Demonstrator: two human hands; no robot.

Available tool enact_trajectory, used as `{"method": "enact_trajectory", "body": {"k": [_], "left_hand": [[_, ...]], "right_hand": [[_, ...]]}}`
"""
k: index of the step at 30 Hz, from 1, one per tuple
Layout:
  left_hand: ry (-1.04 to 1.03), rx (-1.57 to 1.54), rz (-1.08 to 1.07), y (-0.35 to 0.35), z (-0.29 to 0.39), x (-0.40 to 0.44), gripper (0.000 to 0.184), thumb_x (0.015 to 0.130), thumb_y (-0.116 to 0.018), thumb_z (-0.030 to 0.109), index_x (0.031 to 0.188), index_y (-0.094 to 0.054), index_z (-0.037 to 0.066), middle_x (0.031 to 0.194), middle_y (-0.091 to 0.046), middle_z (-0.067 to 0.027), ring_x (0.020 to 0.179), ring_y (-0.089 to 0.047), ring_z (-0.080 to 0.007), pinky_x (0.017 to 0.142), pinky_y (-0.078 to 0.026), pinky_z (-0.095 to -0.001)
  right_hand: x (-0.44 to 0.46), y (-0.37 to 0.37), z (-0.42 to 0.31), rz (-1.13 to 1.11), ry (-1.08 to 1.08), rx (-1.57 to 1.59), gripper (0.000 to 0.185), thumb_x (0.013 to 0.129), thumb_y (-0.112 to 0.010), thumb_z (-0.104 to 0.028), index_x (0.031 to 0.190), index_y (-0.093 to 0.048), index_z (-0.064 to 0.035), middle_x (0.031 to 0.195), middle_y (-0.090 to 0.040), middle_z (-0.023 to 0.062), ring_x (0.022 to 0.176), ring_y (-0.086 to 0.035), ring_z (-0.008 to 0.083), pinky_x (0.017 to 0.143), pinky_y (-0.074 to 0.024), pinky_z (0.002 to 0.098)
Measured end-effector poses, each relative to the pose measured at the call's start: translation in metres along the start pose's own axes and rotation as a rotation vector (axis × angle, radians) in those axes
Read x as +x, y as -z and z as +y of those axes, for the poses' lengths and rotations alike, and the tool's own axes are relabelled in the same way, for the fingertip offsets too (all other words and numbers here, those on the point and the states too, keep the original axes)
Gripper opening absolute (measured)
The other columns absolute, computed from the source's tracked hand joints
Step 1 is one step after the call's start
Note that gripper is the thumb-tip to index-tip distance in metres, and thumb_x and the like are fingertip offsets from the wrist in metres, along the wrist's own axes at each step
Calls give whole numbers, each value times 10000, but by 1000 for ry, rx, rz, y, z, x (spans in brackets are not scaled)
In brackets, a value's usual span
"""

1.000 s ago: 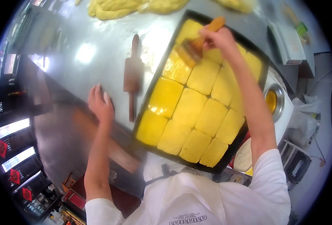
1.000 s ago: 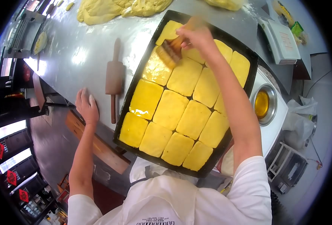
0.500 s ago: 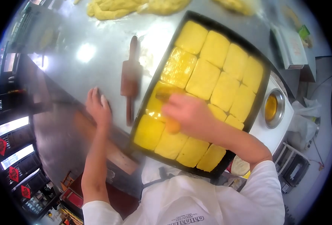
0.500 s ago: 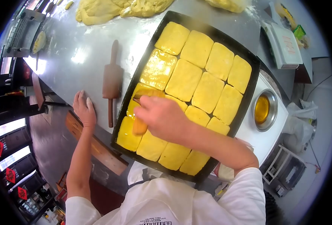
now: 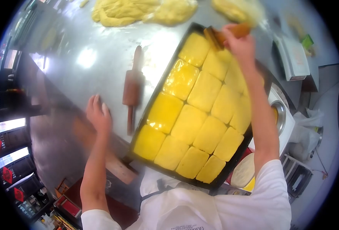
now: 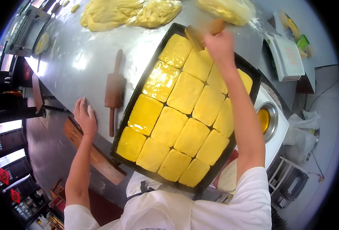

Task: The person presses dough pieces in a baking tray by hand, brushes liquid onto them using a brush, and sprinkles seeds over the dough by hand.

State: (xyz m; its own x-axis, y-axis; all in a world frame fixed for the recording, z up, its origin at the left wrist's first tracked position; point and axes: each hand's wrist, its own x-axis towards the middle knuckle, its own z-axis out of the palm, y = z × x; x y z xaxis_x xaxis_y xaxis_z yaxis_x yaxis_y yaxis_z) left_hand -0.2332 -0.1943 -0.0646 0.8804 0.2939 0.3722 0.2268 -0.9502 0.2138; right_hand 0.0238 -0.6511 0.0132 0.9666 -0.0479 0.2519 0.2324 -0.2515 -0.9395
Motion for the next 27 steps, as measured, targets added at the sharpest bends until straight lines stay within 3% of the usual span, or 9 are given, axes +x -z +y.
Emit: {"method": "enact_trajectory", "body": {"k": [1,2,3,4,12,16,20,23,27], "left_hand": [[-6,-1,2,0,2,2,460,904,-627,101,1361,-611,56,1413,-577,-201,1292,-527,-401,1109,-390,-486],[0,4,-16,-2,0,2,461,927,-603,128,1384,-593,72,1435,-555,-175,1315,-498,-384,1120,-365,-478],[6,9,-34,-5,-5,-1,462,950,-579,155,1407,-575,87,1457,-532,-148,1338,-469,-368,1132,-341,-470],[13,15,-51,-6,-8,-1,463,973,-554,183,1430,-558,103,1478,-510,-122,1362,-440,-351,1143,-316,-462],[-6,-25,-14,2,2,3,457,920,-602,124,1373,-591,63,1422,-559,-166,1303,-502,-384,1108,-369,-482],[6,-22,-38,1,-4,1,463,955,-568,164,1412,-565,92,1451,-527,-131,1337,-463,-359,1125,-338,-466],[-4,10,-28,-3,-9,-1,464,954,-567,165,1413,-564,94,1453,-526,-129,1338,-467,-357,1126,-336,-464],[9,3,-22,-3,-9,0,461,955,-567,170,1410,-565,95,1455,-524,-129,1341,-466,-358,1127,-335,-464],[34,-3,-38,-6,-7,-2,445,956,-569,173,1393,-579,91,1459,-524,-133,1347,-464,-362,1127,-334,-473]], "right_hand": [[-5,-11,-5,18,159,-13,117,964,-720,-131,1050,-729,-53,893,-717,41,780,-681,142,704,-545,284],[-15,-18,-12,-36,507,-415,123,889,-722,-93,1010,-713,-78,892,-715,89,843,-694,303,747,-545,371],[-26,-27,-12,-92,586,-533,215,806,-708,-14,995,-685,-112,953,-664,100,908,-660,351,762,-548,402],[-39,-37,-6,-150,640,-592,227,773,-690,-1,971,-657,-108,972,-622,87,966,-650,319,766,-544,413],[-118,-36,-62,-538,554,-535,262,759,-720,-34,1003,-638,-79,995,-599,89,936,-644,311,754,-543,397],[-82,-23,-45,-279,663,-617,278,764,-718,-34,1031,-658,-87,976,-621,85,918,-647,304,726,-546,399],[-80,-29,-3,-359,661,-664,275,769,-715,-33,1029,-651,-92,984,-615,94,886,-649,310,722,-543,394],[-119,-27,-33,-409,654,-590,270,785,-719,-10,1037,-672,-94,1001,-642,93,893,-654,314,744,-548,365],[-139,5,-77,-208,456,-374,196,851,-712,27,1032,-695,-46,1021,-678,109,883,-670,283,789,-546,323]]}}
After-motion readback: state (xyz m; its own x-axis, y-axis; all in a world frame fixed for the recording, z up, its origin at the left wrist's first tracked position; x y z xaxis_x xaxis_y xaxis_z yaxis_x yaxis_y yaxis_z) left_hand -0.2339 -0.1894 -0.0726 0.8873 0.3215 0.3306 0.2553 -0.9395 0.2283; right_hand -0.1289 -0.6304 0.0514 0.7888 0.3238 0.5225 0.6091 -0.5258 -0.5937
